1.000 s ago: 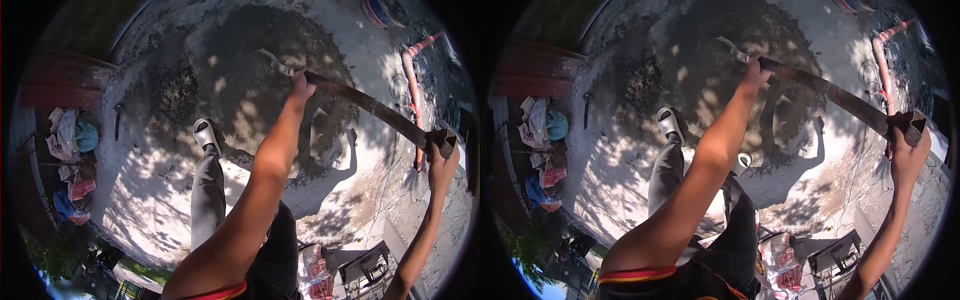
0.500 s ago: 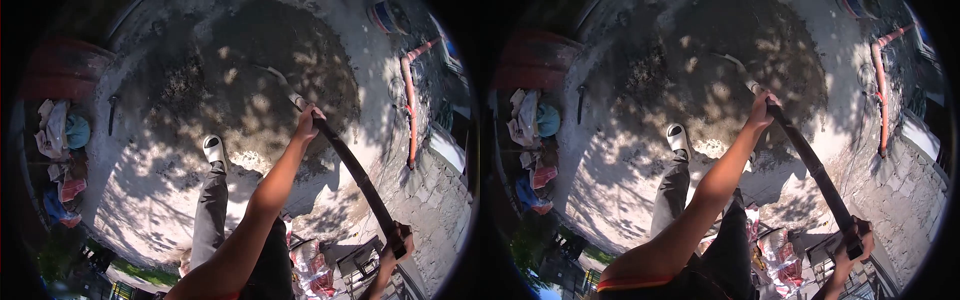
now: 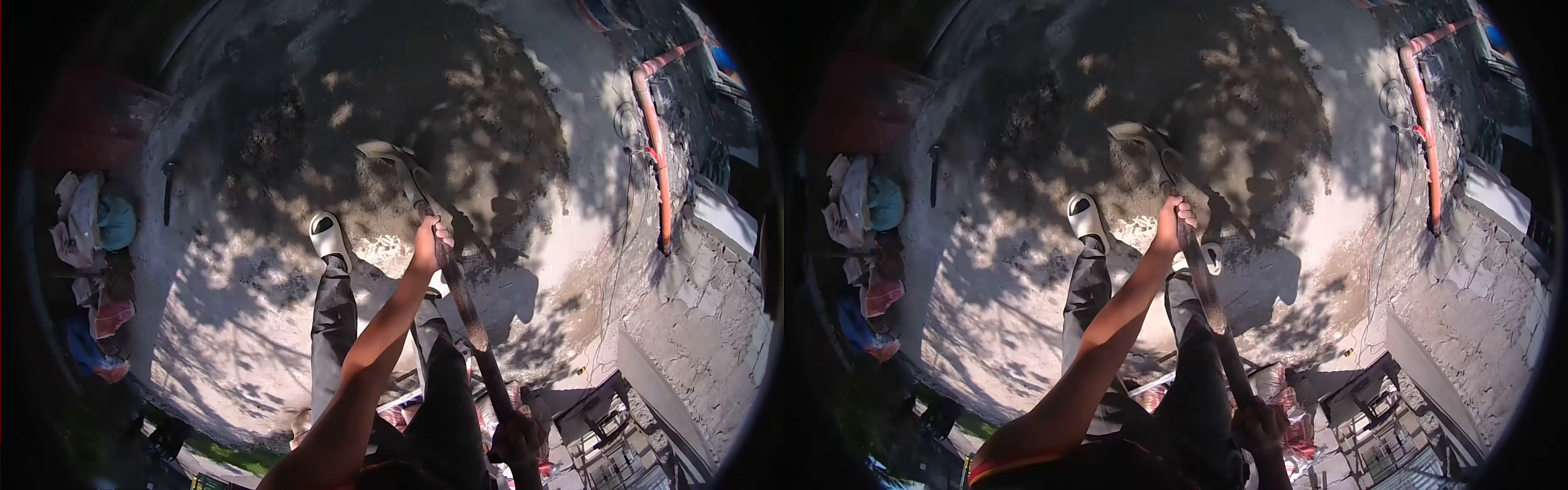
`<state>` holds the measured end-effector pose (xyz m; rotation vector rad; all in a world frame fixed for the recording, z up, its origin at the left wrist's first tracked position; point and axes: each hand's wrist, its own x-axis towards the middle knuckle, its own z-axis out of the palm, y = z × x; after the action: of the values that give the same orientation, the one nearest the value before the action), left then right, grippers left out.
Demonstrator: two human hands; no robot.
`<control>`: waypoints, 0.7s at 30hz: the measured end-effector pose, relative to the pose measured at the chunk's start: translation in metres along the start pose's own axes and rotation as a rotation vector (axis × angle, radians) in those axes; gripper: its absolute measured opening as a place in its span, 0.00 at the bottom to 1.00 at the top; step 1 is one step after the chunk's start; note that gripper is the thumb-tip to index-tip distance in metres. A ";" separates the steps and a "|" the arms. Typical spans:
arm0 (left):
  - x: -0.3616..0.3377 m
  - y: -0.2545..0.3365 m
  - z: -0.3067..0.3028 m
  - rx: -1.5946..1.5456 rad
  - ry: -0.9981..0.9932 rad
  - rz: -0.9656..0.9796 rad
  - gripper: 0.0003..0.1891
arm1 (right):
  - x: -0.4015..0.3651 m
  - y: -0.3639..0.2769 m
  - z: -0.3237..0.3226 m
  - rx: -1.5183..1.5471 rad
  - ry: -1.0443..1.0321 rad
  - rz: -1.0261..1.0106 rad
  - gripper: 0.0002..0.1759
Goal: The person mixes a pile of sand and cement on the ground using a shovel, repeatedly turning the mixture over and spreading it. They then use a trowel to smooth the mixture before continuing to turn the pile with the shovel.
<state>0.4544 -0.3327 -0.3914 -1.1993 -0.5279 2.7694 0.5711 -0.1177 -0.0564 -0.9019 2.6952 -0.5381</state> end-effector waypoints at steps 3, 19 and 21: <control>-0.019 -0.027 0.008 0.131 0.186 0.021 0.08 | -0.032 0.026 -0.007 0.016 0.116 0.046 0.13; 0.060 -0.256 0.052 0.271 0.066 -0.424 0.13 | -0.160 0.078 -0.095 -0.090 0.396 1.036 0.14; 0.070 -0.254 0.043 0.233 0.069 -0.515 0.13 | -0.117 0.046 -0.084 -0.412 0.451 0.969 0.15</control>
<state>0.3589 -0.0925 -0.3258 -0.9418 -0.4191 2.2725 0.6091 0.0106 0.0138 0.5885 3.2253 0.0524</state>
